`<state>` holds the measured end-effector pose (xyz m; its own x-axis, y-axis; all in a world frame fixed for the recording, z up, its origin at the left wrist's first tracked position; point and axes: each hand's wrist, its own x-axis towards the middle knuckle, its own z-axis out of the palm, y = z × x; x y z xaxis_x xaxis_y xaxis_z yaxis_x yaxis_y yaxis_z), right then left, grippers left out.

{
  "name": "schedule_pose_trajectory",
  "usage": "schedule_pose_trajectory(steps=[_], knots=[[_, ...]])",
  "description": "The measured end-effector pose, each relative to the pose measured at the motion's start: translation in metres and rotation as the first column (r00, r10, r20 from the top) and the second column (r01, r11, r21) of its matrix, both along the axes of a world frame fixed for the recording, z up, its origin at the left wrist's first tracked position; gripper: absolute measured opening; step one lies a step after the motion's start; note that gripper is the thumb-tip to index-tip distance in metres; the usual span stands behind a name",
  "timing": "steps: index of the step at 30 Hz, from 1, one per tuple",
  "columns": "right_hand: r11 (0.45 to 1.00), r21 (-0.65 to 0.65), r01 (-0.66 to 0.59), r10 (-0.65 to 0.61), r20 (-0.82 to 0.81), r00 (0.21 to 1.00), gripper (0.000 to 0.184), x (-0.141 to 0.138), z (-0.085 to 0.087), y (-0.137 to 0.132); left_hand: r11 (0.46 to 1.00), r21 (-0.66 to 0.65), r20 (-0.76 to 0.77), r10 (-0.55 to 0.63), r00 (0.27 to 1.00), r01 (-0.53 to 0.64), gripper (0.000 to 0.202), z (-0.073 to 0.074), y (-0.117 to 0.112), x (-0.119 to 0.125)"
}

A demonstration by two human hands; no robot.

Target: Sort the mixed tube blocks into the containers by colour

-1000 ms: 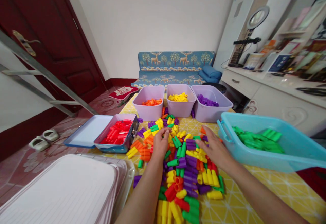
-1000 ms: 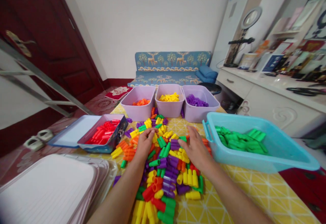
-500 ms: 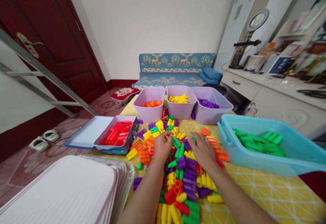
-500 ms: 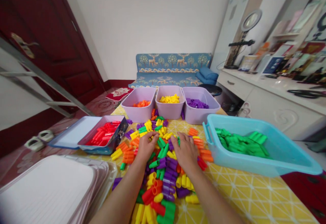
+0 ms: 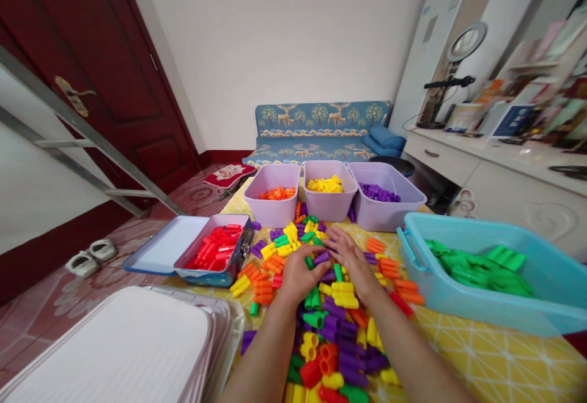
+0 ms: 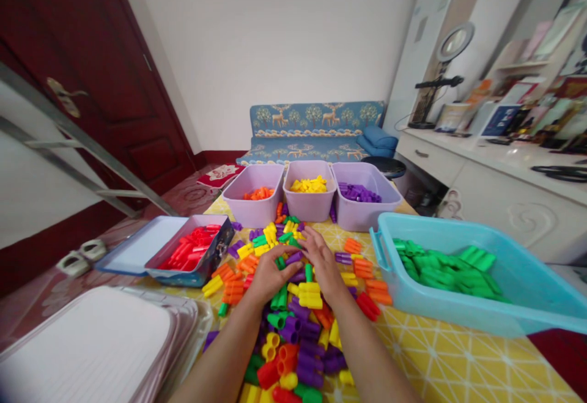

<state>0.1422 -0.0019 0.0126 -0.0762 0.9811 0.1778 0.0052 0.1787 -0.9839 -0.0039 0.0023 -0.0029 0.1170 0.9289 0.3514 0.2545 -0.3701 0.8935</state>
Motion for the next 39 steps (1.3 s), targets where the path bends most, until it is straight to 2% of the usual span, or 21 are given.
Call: schedule_pose_trajectory(steps=[4, 6, 8, 14, 19, 22, 26, 32, 36, 39], knots=[[0.999, 0.04, -0.008, 0.005, 0.078, 0.997, 0.054, 0.004, -0.01, -0.001, 0.989, -0.07, 0.074, 0.136, 0.988, -0.131, 0.023, -0.003, 0.004, 0.001], [0.998, 0.059, -0.015, 0.009, 0.099, 0.995, 0.05, 0.004, -0.01, -0.002, 0.976, -0.074, 0.127, 0.214, 0.968, -0.206, 0.023, -0.004, 0.006, 0.0], [0.997, 0.069, -0.023, 0.014, 0.134, 0.991, 0.048, 0.003, -0.01, -0.004, 0.969, -0.082, 0.185, 0.244, 0.952, -0.233, 0.024, -0.004, 0.007, 0.0], [0.994, 0.107, -0.011, -0.016, 0.249, 0.968, 0.044, -0.003, -0.011, -0.005, 0.974, -0.03, 0.168, 0.228, 0.959, -0.226, 0.026, -0.008, 0.008, -0.001], [0.988, 0.155, 0.021, -0.065, 0.281, 0.958, 0.039, -0.004, -0.012, -0.004, 0.99, -0.036, 0.23, 0.14, 0.963, -0.136, 0.028, -0.008, 0.007, 0.001], [0.983, 0.18, 0.03, -0.079, 0.267, 0.961, 0.034, -0.005, -0.009, -0.005, 0.994, -0.042, 0.243, 0.106, 0.964, -0.099, 0.029, -0.007, 0.007, 0.001], [0.971, 0.227, 0.078, -0.133, 0.239, 0.962, 0.032, -0.006, -0.009, -0.007, 0.992, -0.024, 0.221, 0.126, 0.967, -0.124, 0.032, -0.003, 0.005, -0.001], [0.973, 0.207, 0.102, -0.13, 0.125, 0.984, 0.035, -0.005, -0.017, -0.002, 0.991, -0.022, 0.185, 0.137, 0.973, -0.135, 0.038, 0.007, -0.002, -0.002], [0.976, 0.193, 0.1, -0.116, 0.077, 0.99, 0.03, -0.003, -0.023, 0.003, 0.993, -0.01, 0.151, 0.118, 0.981, -0.118, 0.025, 0.006, -0.002, 0.0], [0.969, 0.206, 0.138, -0.166, 0.126, 0.978, 0.03, -0.001, -0.022, 0.002, 0.99, 0.005, 0.146, 0.14, 0.979, -0.142, 0.024, 0.002, 0.001, 0.002]])
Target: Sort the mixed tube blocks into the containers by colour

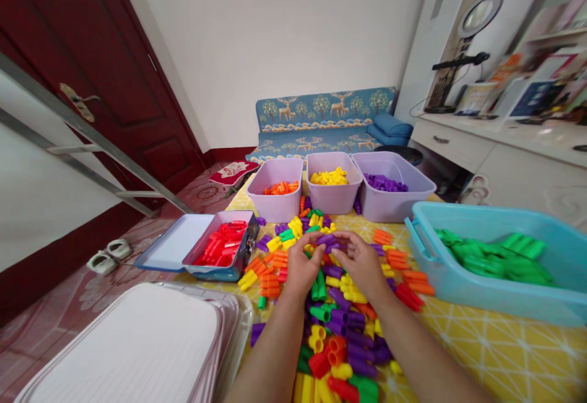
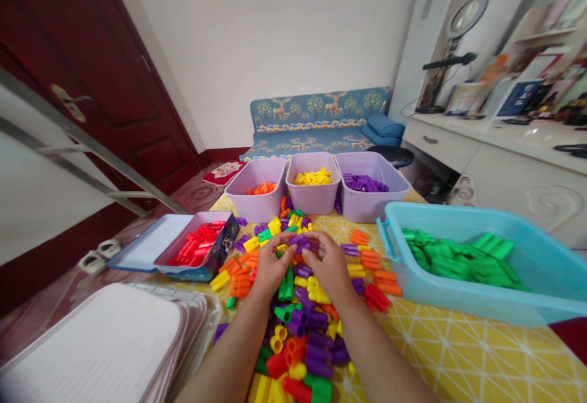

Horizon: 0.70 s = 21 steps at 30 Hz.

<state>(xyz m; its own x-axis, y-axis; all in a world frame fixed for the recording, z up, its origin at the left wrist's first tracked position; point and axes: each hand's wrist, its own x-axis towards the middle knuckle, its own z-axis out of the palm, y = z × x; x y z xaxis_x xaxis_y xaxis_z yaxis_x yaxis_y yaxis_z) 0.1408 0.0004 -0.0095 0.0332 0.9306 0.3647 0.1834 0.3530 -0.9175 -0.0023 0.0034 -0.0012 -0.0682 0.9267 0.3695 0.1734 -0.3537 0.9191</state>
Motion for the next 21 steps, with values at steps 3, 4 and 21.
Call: schedule_pose_trajectory(steps=[3, 4, 21], knots=[[0.997, 0.029, 0.066, -0.068, 0.108, 0.992, 0.029, 0.001, 0.003, -0.002, 1.0, 0.001, 0.003, -0.002, 1.0, 0.002, 0.023, -0.002, 0.002, 0.0], [0.997, 0.04, 0.07, -0.074, 0.127, 0.989, 0.029, 0.001, 0.004, -0.003, 1.0, -0.004, 0.002, -0.012, 1.0, 0.012, 0.023, -0.002, 0.002, 0.0], [0.989, -0.136, 0.05, -0.128, -0.659, 0.741, 0.015, 0.054, 0.101, 0.052, 0.998, -0.062, 0.127, -0.019, 0.992, 0.027, 0.05, -0.001, 0.0, -0.002]])
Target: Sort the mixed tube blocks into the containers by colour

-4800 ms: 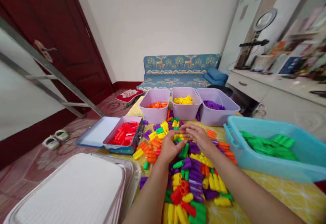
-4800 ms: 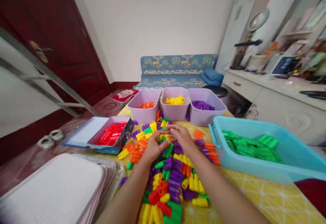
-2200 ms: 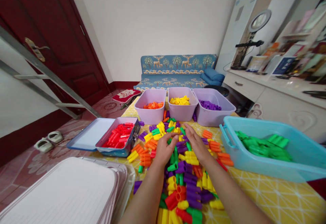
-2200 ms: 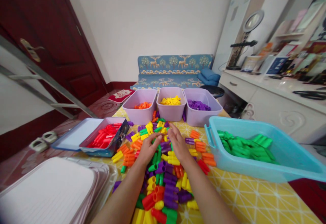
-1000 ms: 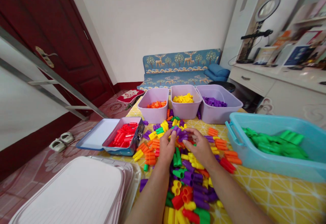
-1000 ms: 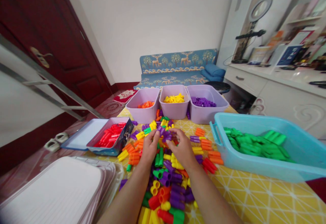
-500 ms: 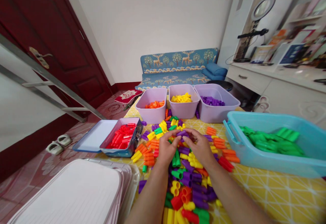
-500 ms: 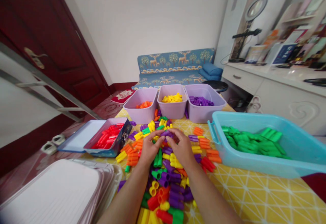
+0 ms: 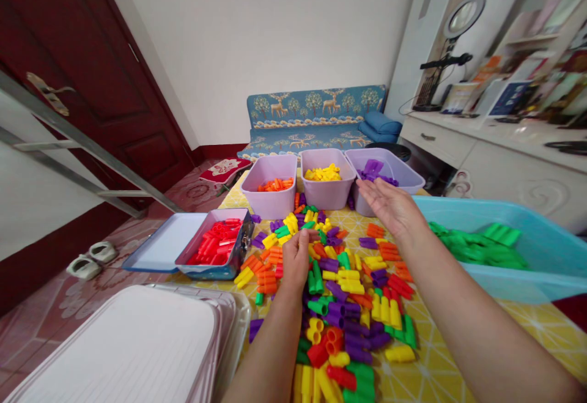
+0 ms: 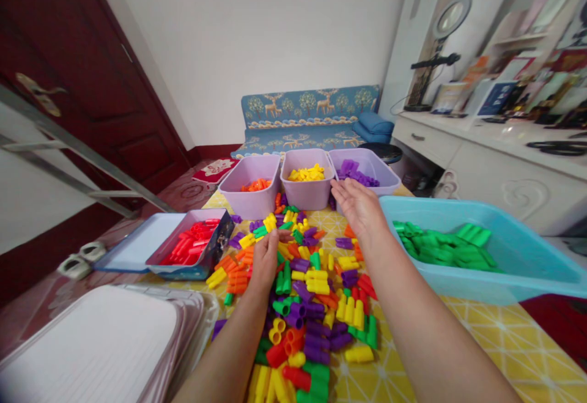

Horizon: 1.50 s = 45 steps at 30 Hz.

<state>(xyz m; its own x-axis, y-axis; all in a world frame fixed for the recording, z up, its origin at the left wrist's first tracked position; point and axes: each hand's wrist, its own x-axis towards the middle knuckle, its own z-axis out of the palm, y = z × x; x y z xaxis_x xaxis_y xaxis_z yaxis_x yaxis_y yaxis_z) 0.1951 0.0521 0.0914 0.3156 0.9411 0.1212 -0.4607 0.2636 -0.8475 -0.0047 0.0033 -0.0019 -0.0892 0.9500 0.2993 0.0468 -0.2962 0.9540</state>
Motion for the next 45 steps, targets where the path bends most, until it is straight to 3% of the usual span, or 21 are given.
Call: schedule_pose_trajectory(steps=[2, 4, 6, 8, 10, 12, 14, 16, 19, 23, 26, 28, 34, 38, 41, 45], knots=[[0.997, -0.05, -0.063, 0.07, 0.14, 0.988, 0.017, -0.006, -0.005, -0.017, 1.0, 0.0, 0.009, 0.012, 1.0, -0.012, 0.052, 0.001, -0.001, 0.0], [0.99, -0.096, -0.103, 0.134, 0.408, 0.903, 0.033, -0.015, -0.018, -0.05, 0.999, -0.005, 0.016, 0.032, 0.999, -0.032, 0.052, 0.002, -0.001, 0.0], [0.989, -0.06, -0.133, 0.135, 0.714, 0.687, 0.046, -0.022, -0.035, -0.092, 0.998, -0.018, 0.023, 0.053, 0.998, -0.052, 0.053, 0.002, -0.001, 0.0], [0.972, 0.072, -0.225, 0.016, 0.929, 0.37, 0.06, -0.025, -0.051, -0.135, 0.997, -0.032, 0.032, 0.072, 0.997, -0.071, 0.054, 0.002, -0.001, 0.0], [0.899, 0.124, -0.419, -0.105, 0.992, 0.068, 0.078, -0.025, -0.066, -0.172, 0.996, -0.036, 0.044, 0.084, 0.995, -0.082, 0.054, 0.002, 0.0, -0.001], [0.828, 0.088, -0.553, -0.194, 0.972, -0.136, 0.082, -0.025, -0.076, -0.193, 0.995, -0.041, 0.053, 0.09, 0.995, -0.088, 0.054, 0.001, 0.001, -0.001], [0.827, 0.063, -0.558, -0.233, 0.943, -0.239, 0.08, -0.024, -0.084, -0.197, 0.995, -0.049, 0.058, 0.084, 0.995, -0.082, 0.055, 0.001, 0.001, -0.001], [0.877, 0.083, -0.472, -0.235, 0.933, -0.273, 0.075, -0.023, -0.089, -0.185, 0.995, -0.064, 0.056, 0.083, 0.995, -0.079, 0.056, 0.001, 0.001, -0.001], [0.94, 0.128, -0.317, -0.213, 0.945, -0.25, 0.063, -0.022, -0.092, -0.149, 0.993, -0.08, 0.043, 0.096, 0.994, -0.093, 0.056, 0.002, 0.0, -0.002], [0.984, 0.105, -0.141, -0.127, 0.98, -0.155, 0.058, -0.024, -0.088, -0.097, 0.992, -0.082, -0.007, 0.092, 0.996, -0.092, 0.054, 0.003, -0.001, -0.003], [0.996, 0.051, -0.078, -0.058, 0.994, -0.094, 0.056, -0.029, -0.082, -0.068, 0.994, -0.086, -0.038, 0.062, 0.997, -0.065, 0.053, 0.002, 0.0, -0.003], [0.994, 0.049, -0.102, -0.052, 0.998, -0.027, 0.054, -0.035, -0.08, -0.057, 0.996, -0.085, -0.042, 0.023, 0.999, -0.026, 0.051, 0.001, 0.001, -0.003], [0.956, 0.142, -0.258, -0.055, 0.946, 0.318, 0.061, -0.05, -0.086, -0.051, 0.997, -0.003, -0.114, -0.082, 0.99, 0.083, 0.038, 0.002, 0.0, -0.001], [0.952, 0.191, -0.24, -0.043, 0.858, 0.512, 0.045, -0.048, -0.092, -0.052, 0.996, 0.014, -0.21, -0.087, 0.974, 0.092, 0.042, 0.004, -0.003, 0.001], [0.968, 0.213, -0.13, -0.097, 0.802, 0.59, 0.031, -0.045, -0.094, -0.052, 0.995, 0.034, -0.19, -0.081, 0.978, 0.089, 0.034, 0.003, -0.003, 0.002], [0.962, 0.256, -0.094, -0.156, 0.798, 0.582, 0.028, -0.047, -0.093, -0.055, 0.998, 0.022, -0.153, -0.046, 0.987, 0.05, 0.031, 0.002, -0.004, 0.004]])
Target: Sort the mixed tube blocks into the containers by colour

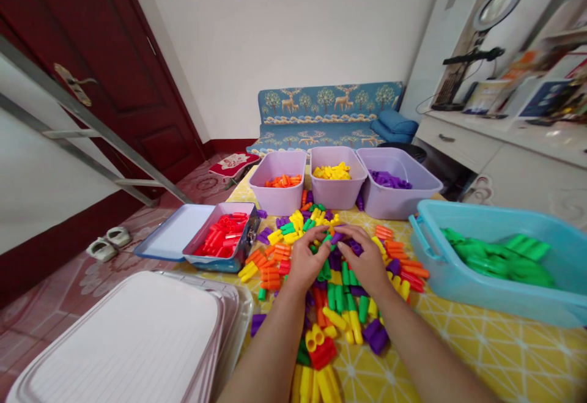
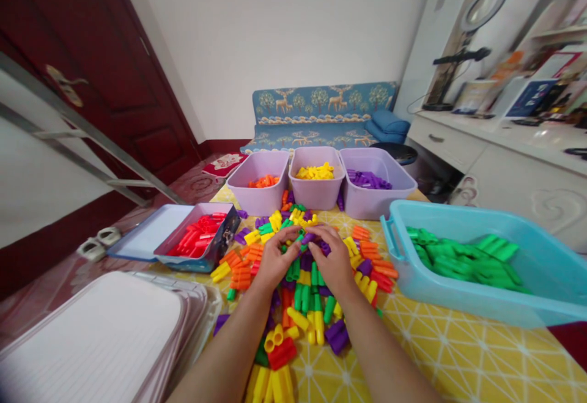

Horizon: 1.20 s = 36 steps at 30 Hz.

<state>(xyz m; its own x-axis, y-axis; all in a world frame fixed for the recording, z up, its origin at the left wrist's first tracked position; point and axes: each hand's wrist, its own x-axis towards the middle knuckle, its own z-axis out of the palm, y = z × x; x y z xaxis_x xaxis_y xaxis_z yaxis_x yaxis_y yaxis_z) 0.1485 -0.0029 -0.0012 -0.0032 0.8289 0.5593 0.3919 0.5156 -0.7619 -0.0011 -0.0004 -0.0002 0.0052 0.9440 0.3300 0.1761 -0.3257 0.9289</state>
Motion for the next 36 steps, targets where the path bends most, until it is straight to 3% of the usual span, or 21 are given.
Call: schedule_pose_trajectory(steps=[7, 11, 16, 18, 22, 24, 27, 30, 32, 36], knots=[[0.985, 0.045, 0.168, -0.165, -0.057, 0.985, 0.024, 0.001, 0.001, -0.004, 0.999, 0.012, -0.017, -0.049, 0.999, 0.049, 0.031, 0.003, -0.003, 0.002], [0.986, 0.015, 0.163, -0.16, -0.142, 0.977, 0.019, 0.001, 0.0, -0.004, 1.0, -0.004, 0.033, 0.003, 0.999, -0.002, 0.025, -0.002, 0.0, 0.002], [0.98, -0.112, 0.162, -0.19, -0.314, 0.93, 0.022, 0.005, 0.0, -0.004, 0.996, -0.01, 0.108, 0.094, 0.99, -0.093, 0.025, -0.005, 0.005, -0.002], [0.987, -0.112, 0.115, -0.143, -0.285, 0.948, 0.021, 0.007, 0.002, -0.005, 0.991, 0.007, 0.122, 0.131, 0.984, -0.133, 0.027, -0.005, 0.007, -0.004], [1.0, 0.002, 0.011, -0.011, -0.061, 0.998, 0.021, 0.004, 0.006, -0.007, 0.995, 0.03, 0.14, 0.09, 0.986, -0.096, 0.033, -0.004, 0.006, -0.005], [0.999, 0.022, 0.037, -0.037, -0.004, 0.999, 0.022, 0.0, 0.006, -0.009, 0.996, 0.057, 0.132, 0.054, 0.99, -0.061, 0.034, -0.002, 0.004, -0.004], [0.998, -0.03, 0.058, -0.057, 0.021, 0.998, 0.039, -0.004, 0.004, -0.011, 0.996, 0.084, 0.082, -0.049, 0.995, 0.042, 0.034, 0.001, 0.0, -0.003], [0.998, -0.039, 0.048, -0.046, 0.044, 0.998, 0.028, -0.005, 0.002, -0.011, 0.99, 0.094, 0.032, -0.111, 0.993, 0.107, 0.031, 0.002, -0.002, -0.002], [0.998, -0.035, 0.056, -0.055, 0.02, 0.998, 0.023, -0.004, 0.002, -0.01, 0.991, 0.1, 0.025, -0.088, 0.996, 0.085, 0.03, 0.001, -0.001, -0.001], [0.994, -0.054, 0.094, -0.1, -0.128, 0.987, 0.022, 0.0, 0.003, -0.01, 0.994, 0.073, 0.073, 0.074, 0.995, -0.079, 0.033, -0.003, 0.002, -0.003]])
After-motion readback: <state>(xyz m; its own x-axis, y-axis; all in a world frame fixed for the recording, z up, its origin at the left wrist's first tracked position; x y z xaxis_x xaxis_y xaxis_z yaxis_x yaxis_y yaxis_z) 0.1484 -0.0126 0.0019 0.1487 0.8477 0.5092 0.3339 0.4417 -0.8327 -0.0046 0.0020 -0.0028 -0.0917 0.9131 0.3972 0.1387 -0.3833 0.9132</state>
